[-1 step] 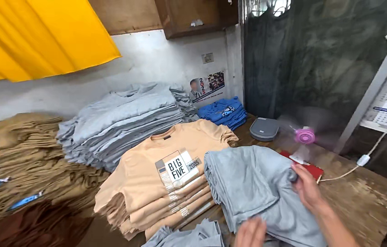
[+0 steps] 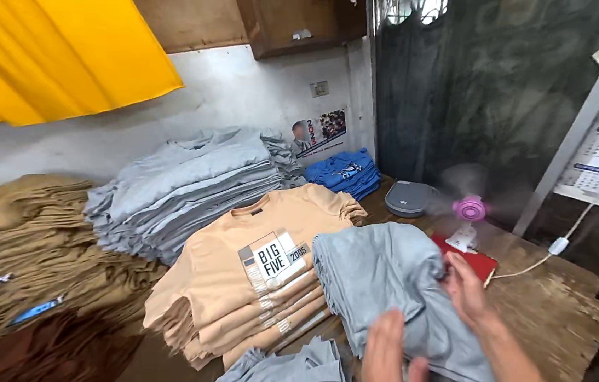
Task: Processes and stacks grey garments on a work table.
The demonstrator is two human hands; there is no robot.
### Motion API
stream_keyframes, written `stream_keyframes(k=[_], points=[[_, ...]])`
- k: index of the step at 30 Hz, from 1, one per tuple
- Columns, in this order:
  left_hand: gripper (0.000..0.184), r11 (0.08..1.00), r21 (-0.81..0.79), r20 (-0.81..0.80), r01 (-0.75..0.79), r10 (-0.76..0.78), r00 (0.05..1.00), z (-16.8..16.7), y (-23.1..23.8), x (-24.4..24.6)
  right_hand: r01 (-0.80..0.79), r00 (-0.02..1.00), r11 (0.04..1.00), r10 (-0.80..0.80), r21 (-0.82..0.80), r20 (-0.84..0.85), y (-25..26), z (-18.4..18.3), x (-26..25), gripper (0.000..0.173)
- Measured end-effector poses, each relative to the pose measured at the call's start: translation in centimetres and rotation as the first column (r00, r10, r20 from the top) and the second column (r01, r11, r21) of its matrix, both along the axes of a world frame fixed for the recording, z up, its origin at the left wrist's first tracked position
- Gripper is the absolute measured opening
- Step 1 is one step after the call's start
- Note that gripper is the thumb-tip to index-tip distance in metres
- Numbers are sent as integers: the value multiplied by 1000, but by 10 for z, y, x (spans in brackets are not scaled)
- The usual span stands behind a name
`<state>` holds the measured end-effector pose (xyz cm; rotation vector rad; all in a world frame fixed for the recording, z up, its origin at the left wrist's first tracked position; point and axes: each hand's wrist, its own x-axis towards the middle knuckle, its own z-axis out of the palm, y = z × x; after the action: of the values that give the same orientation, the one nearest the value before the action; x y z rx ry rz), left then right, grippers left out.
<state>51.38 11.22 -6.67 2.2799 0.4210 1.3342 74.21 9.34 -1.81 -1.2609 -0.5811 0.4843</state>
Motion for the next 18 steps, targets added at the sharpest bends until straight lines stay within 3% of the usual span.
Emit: stream_keyframes(k=[2,4,6,7,9,11,14,15,16,17,18], points=[[91,969,-242,7,-55,58,998,32,15,47,-95,985,994,103,62,-136,1,7,-40,63],[104,826,-547,-32,-133,138,990,38,38,90,-149,921,976,196,160,-337,1,-3,-67,85],[73,712,-663,-30,-229,281,959,32,63,114,-201,821,930,332,309,-464,-6,-24,-82,86],[55,706,-659,-25,-258,321,947,33,74,116,-196,792,908,369,371,-486,-12,-33,-85,78],[41,780,-560,8,-278,341,940,55,87,107,-200,794,890,392,410,-465,-36,-40,-80,57],[33,882,-354,52,-311,350,935,106,95,81,-165,887,903,311,396,-341,-58,-44,-65,40],[28,919,11,92,-394,392,915,199,113,23,98,983,948,-45,303,-177,-69,-43,-25,26],[29,907,93,84,-411,404,911,230,119,0,207,975,950,-180,232,-131,-64,-44,-15,41],[30,891,139,86,-431,423,902,261,123,-21,268,962,950,-255,162,-93,-57,-48,-9,67],[30,878,166,99,-449,438,893,288,125,-41,272,961,956,-263,115,-86,-47,-55,-7,86],[31,864,191,115,-466,451,885,312,126,-62,227,970,969,-216,96,-107,-39,-64,-10,93]])
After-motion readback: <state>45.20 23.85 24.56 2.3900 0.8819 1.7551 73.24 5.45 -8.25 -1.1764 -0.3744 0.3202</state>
